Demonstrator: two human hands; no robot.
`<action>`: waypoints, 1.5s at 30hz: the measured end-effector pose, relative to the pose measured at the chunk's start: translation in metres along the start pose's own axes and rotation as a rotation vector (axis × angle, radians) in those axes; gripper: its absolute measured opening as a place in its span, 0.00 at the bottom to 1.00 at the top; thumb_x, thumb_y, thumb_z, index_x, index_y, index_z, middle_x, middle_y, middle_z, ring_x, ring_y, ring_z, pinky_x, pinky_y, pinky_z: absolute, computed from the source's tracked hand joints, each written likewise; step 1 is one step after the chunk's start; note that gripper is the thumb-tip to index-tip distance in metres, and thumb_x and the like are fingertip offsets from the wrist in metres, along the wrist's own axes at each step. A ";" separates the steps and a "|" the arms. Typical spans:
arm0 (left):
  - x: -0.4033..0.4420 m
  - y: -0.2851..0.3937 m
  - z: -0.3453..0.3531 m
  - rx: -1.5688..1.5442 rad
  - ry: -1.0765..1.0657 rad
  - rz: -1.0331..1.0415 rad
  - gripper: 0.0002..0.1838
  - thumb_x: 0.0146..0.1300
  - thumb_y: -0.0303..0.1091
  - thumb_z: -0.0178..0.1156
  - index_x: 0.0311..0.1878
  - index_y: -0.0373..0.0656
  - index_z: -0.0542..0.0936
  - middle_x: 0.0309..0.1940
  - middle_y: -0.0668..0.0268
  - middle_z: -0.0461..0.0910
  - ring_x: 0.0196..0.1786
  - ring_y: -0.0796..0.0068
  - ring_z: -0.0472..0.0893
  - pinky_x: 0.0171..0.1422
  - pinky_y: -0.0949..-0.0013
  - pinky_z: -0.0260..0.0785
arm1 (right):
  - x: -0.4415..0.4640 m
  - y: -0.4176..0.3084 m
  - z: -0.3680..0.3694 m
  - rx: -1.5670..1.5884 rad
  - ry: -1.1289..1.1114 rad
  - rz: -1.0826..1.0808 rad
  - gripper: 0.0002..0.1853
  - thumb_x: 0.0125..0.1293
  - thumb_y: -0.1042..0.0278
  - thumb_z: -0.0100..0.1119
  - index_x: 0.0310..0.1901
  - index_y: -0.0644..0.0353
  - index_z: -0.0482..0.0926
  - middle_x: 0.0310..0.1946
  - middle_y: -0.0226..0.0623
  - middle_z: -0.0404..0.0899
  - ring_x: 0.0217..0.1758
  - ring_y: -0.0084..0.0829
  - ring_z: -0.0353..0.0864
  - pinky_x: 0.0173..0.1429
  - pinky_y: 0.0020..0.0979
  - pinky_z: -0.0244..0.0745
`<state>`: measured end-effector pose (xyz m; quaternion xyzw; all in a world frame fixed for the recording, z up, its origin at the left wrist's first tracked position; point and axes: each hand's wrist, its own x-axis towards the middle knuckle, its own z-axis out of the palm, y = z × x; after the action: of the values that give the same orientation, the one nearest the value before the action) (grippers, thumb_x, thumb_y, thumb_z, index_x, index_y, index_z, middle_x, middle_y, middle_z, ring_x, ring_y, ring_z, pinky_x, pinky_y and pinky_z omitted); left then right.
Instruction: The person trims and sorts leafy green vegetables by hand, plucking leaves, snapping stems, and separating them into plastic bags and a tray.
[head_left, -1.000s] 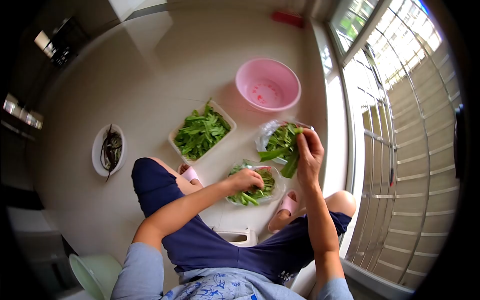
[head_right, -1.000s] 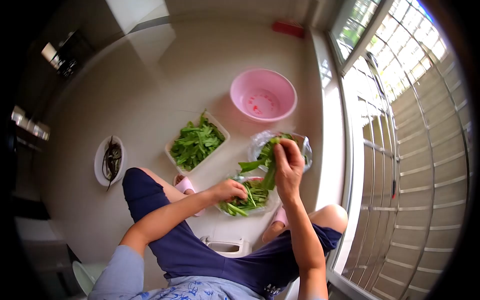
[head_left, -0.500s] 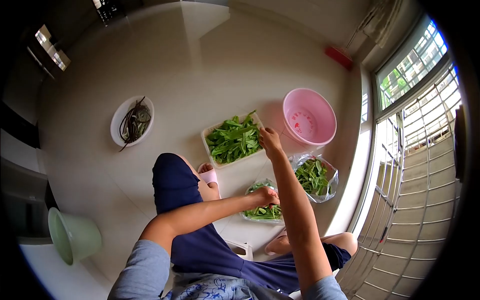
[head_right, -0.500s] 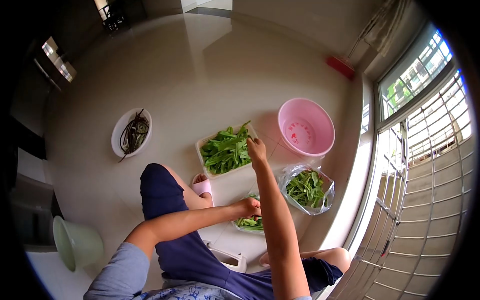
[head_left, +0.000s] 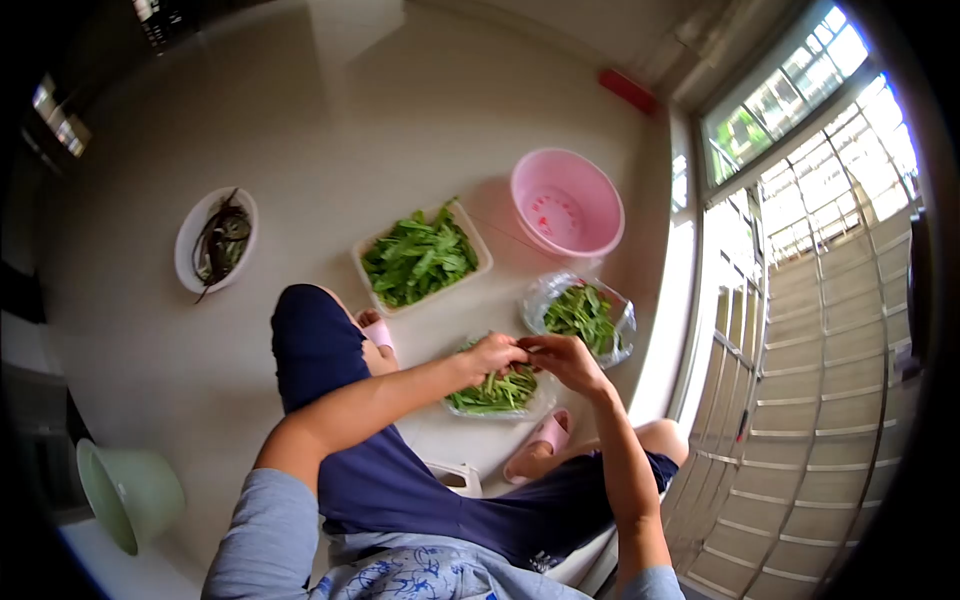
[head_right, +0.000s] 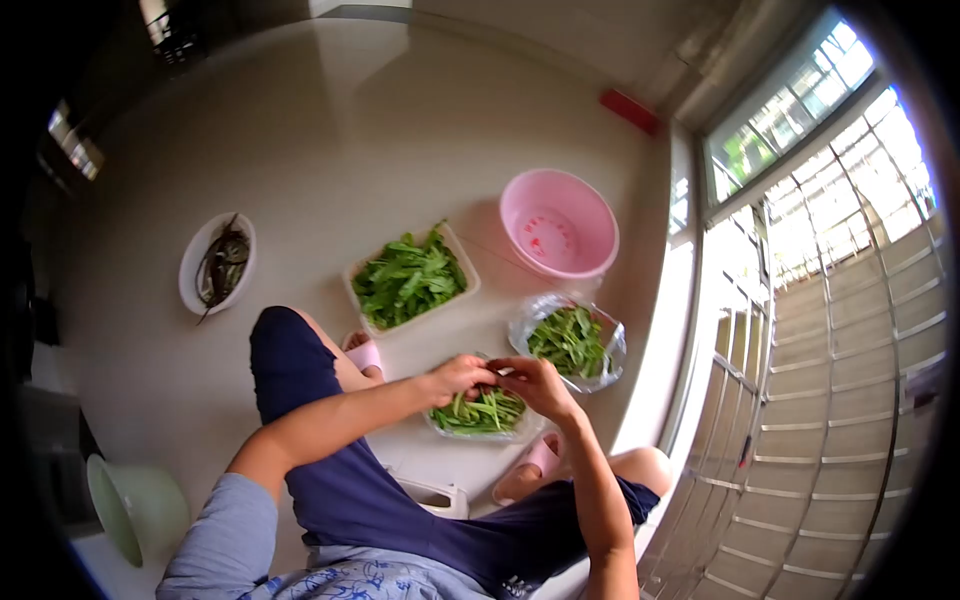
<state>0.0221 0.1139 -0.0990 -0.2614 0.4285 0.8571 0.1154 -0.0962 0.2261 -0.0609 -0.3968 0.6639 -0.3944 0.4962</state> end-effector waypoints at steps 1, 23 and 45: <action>0.002 0.000 0.002 -0.019 -0.034 -0.013 0.03 0.52 0.28 0.51 0.30 0.40 0.72 0.17 0.71 0.68 0.14 0.87 0.63 0.16 0.85 0.53 | -0.003 -0.001 0.001 -0.083 0.071 -0.016 0.11 0.51 0.77 0.52 0.38 0.66 0.74 0.28 0.35 0.75 0.31 0.19 0.73 0.34 0.21 0.69; 0.038 0.031 0.020 -0.614 0.053 0.014 0.10 0.57 0.26 0.41 0.41 0.32 0.65 0.31 0.57 0.68 0.28 0.73 0.68 0.35 0.73 0.65 | -0.041 0.026 -0.024 -0.090 0.460 0.010 0.15 0.46 0.74 0.57 0.39 0.67 0.72 0.37 0.44 0.73 0.38 0.32 0.75 0.41 0.27 0.72; 0.003 0.043 0.022 -0.048 -0.182 0.073 0.09 0.52 0.32 0.56 0.38 0.44 0.75 0.33 0.70 0.75 0.38 0.80 0.72 0.44 0.75 0.63 | -0.035 0.012 -0.009 0.855 -0.034 0.025 0.07 0.57 0.67 0.51 0.35 0.61 0.72 0.29 0.27 0.72 0.33 0.17 0.71 0.43 0.21 0.67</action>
<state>-0.0067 0.1055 -0.0608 -0.1696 0.4049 0.8909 0.1162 -0.0999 0.2638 -0.0585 -0.1535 0.4370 -0.6214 0.6319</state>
